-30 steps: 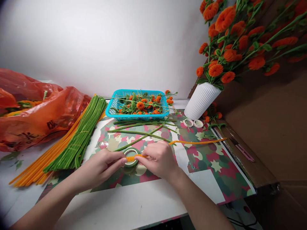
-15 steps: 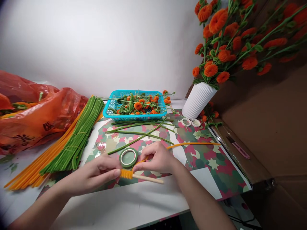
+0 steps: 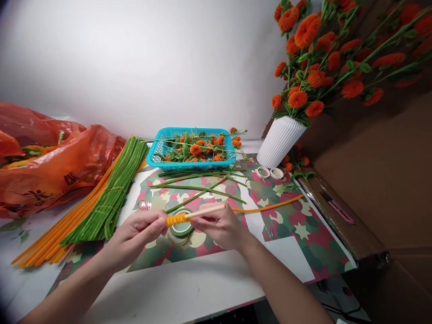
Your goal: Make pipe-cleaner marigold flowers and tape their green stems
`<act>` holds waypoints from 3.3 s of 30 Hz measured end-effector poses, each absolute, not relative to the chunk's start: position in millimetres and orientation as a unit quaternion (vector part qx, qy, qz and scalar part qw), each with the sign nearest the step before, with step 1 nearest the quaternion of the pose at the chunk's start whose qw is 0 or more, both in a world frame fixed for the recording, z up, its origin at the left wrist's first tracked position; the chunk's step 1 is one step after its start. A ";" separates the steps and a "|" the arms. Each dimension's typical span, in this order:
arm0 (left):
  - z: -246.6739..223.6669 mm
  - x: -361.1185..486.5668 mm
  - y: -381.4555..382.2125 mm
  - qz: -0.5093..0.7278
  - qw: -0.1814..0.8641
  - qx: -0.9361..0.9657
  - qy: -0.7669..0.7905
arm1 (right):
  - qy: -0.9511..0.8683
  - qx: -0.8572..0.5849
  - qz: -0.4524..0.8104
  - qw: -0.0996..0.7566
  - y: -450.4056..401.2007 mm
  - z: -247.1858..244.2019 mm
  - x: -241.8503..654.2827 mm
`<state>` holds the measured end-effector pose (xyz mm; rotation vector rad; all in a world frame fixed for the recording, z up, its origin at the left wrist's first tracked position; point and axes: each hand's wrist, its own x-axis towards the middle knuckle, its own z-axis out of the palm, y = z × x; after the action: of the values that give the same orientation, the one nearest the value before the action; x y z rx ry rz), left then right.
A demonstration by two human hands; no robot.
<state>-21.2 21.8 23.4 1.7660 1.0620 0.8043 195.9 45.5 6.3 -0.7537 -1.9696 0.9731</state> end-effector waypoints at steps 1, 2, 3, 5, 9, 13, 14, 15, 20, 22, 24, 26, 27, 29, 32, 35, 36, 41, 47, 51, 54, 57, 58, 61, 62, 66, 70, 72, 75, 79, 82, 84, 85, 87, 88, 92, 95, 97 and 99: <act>24.3 -23.8 23.3 0.299 0.472 0.723 0.407 | -0.773 -0.291 0.417 0.378 48.1 7.0 198.6; 25.4 -26.4 25.1 0.264 0.492 0.733 0.388 | -0.775 -0.285 0.432 0.363 50.7 7.6 201.1; 26.4 -28.6 26.9 0.225 0.508 0.742 0.375 | -0.783 -0.280 0.429 0.352 53.0 7.9 203.2; 28.1 -31.9 30.3 0.151 0.508 0.763 0.370 | -0.809 -0.274 0.381 0.353 56.0 6.8 205.4; 26.0 -29.9 32.4 0.137 0.368 0.803 0.448 | -0.853 -0.286 0.116 0.422 52.6 0.4 200.5; 18.6 -18.1 26.3 0.293 0.245 0.757 0.530 | -0.833 -0.325 -0.066 0.442 43.7 -3.1 191.4; 17.4 -15.7 24.5 0.321 0.252 0.745 0.528 | -0.829 -0.327 -0.061 0.450 42.3 -2.6 190.3; 16.8 -14.3 23.0 0.341 0.274 0.735 0.518 | -0.825 -0.323 -0.037 0.461 41.6 -1.6 189.9; 20.0 -21.8 23.2 0.324 0.445 0.716 0.430 | -0.799 -0.267 0.252 0.476 46.9 8.8 198.2; 22.8 -27.2 26.3 0.271 0.498 0.722 0.397 | -0.794 -0.263 0.344 0.426 51.0 12.2 204.0; 25.4 -31.0 30.0 0.202 0.535 0.733 0.369 | -0.800 -0.264 0.382 0.379 54.7 13.1 208.8; 27.2 -33.1 33.4 0.138 0.539 0.749 0.360 | -0.820 -0.266 0.362 0.355 57.3 11.5 211.4; 27.4 -33.4 34.7 0.116 0.523 0.760 0.367 | -0.835 -0.267 0.331 0.351 58.0 9.9 211.6; 26.6 -32.9 36.1 0.098 0.467 0.781 0.403 | -0.862 -0.274 0.228 0.360 58.0 6.2 210.2; 22.8 -28.3 34.2 0.143 0.357 0.785 0.485 | -0.861 -0.301 0.056 0.405 54.5 0.9 205.0; 18.5 -19.3 28.8 0.238 0.279 0.754 0.545 | -0.833 -0.334 -0.055 0.439 48.5 -2.5 199.3; 17.3 -16.3 27.0 0.267 0.275 0.741 0.552 | -0.825 -0.340 -0.071 0.445 46.7 -3.0 197.8; 13.2 -13.2 22.7 0.344 0.397 0.683 0.507 | -0.809 -0.313 0.061 0.494 45.3 2.4 197.4; 19.9 -29.5 25.6 0.257 0.514 0.716 0.396 | -0.774 -0.267 0.408 0.404 54.6 14.5 212.6; 29.8 -34.8 30.3 0.127 0.506 0.760 0.387 | -0.807 -0.292 0.387 0.338 56.8 13.7 219.5; 31.2 -33.8 31.4 0.075 0.456 0.773 0.435 | -0.860 -0.312 0.274 0.297 58.2 9.3 218.0; 27.2 -29.9 29.5 0.091 0.385 0.769 0.501 | -0.889 -0.319 0.118 0.308 58.6 4.0 212.2; 25.3 -28.2 28.4 0.111 0.363 0.762 0.524 | -0.885 -0.325 0.076 0.324 58.0 2.4 209.8; 20.6 -21.8 25.0 0.194 0.321 0.727 0.575 | -0.856 -0.339 0.007 0.391 54.2 -0.6 202.7; 19.6 -19.5 24.1 0.225 0.316 0.714 0.583 | -0.846 -0.341 0.002 0.411 52.7 -0.8 200.9; 17.9 -13.3 23.6 0.313 0.385 0.654 0.571 | -0.822 -0.317 0.060 0.469 49.3 3.0 198.8; 12.2 -16.0 27.7 0.349 0.558 0.563 0.500 | -0.779 -0.281 0.234 0.509 50.2 8.1 203.0; 8.4 -21.1 30.0 0.351 0.615 0.535 0.460 | -0.741 -0.288 0.334 0.506 50.8 9.0 205.9; 7.4 -31.5 32.0 0.322 0.644 0.554 0.418 | -0.693 -0.303 0.463 0.463 52.1 9.4 210.2; 17.7 -43.1 32.5 0.223 0.614 0.643 0.399 | -0.663 -0.362 0.546 0.362 55.2 12.3 216.0; 25.9 -45.6 32.8 0.145 0.583 0.689 0.404 | -0.692 -0.385 0.515 0.329 56.5 15.2 219.4; 28.3 -44.8 33.8 0.104 0.563 0.702 0.423 | -0.723 -0.394 0.468 0.322 56.1 15.3 218.8; 28.5 -44.0 34.6 0.088 0.549 0.706 0.439 | -0.739 -0.400 0.437 0.321 55.4 14.5 217.3; 27.2 -41.5 36.2 0.080 0.505 0.709 0.485 | -0.769 -0.415 0.351 0.337 53.5 10.9 211.6; 25.9 -39.8 36.9 0.091 0.477 0.709 0.512 | -0.781 -0.419 0.302 0.352 52.3 8.3 208.0; 19.4 -31.8 37.8 0.195 0.390 0.687 0.581 | -0.802 -0.384 0.189 0.417 47.5 -1.6 195.1; 14.6 -28.6 37.6 0.264 0.424 0.653 0.569 | -0.768 -0.380 0.232 0.460 46.0 -2.4 193.0; 11.9 -30.2 37.8 0.294 0.489 0.625 0.533 | -0.719 -0.398 0.300 0.484 47.2 -0.2 195.0; 10.0 -34.5 38.4 0.297 0.555 0.606 0.486 | -0.676 -0.407 0.380 0.483 50.1 2.3 198.7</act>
<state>-34.5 38.4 10.0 1.4319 1.1478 0.7008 198.7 50.1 2.3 -0.9906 -1.6478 0.9247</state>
